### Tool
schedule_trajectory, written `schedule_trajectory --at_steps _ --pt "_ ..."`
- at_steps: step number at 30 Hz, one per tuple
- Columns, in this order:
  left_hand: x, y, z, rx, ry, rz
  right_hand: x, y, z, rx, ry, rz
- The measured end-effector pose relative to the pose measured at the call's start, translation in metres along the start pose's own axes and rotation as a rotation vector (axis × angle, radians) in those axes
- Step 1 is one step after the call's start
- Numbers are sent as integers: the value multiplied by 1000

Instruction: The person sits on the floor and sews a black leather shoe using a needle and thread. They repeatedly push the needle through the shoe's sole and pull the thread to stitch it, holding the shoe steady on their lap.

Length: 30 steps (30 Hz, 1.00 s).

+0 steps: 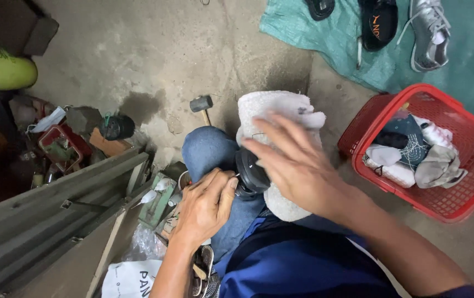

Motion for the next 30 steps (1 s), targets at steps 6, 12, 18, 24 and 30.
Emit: schedule_trajectory --at_steps 6,12,18,24,30 --pt "10 2 -15 17 -58 -3 -10 9 -5 109 113 240" --pt "24 20 -21 235 48 -350 -5 36 -38 175 -140 1339" --pt "15 8 -20 -44 -150 -134 -1 10 -32 181 -247 403" --pt "11 1 -17 -4 -86 -240 11 -8 -34 65 -19 253" --pt "4 -5 -3 -149 -142 -207 8 -9 -30 -62 0 315"
Point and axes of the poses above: each hand's wrist, its own z-axis towards the middle knuckle, its own y-axis out of the back of the hand, x = y × z, the point moved 1 cm from there along z, towards the middle knuckle, and after that the axes turned 10 degrees about x, right-handed, at the moved point
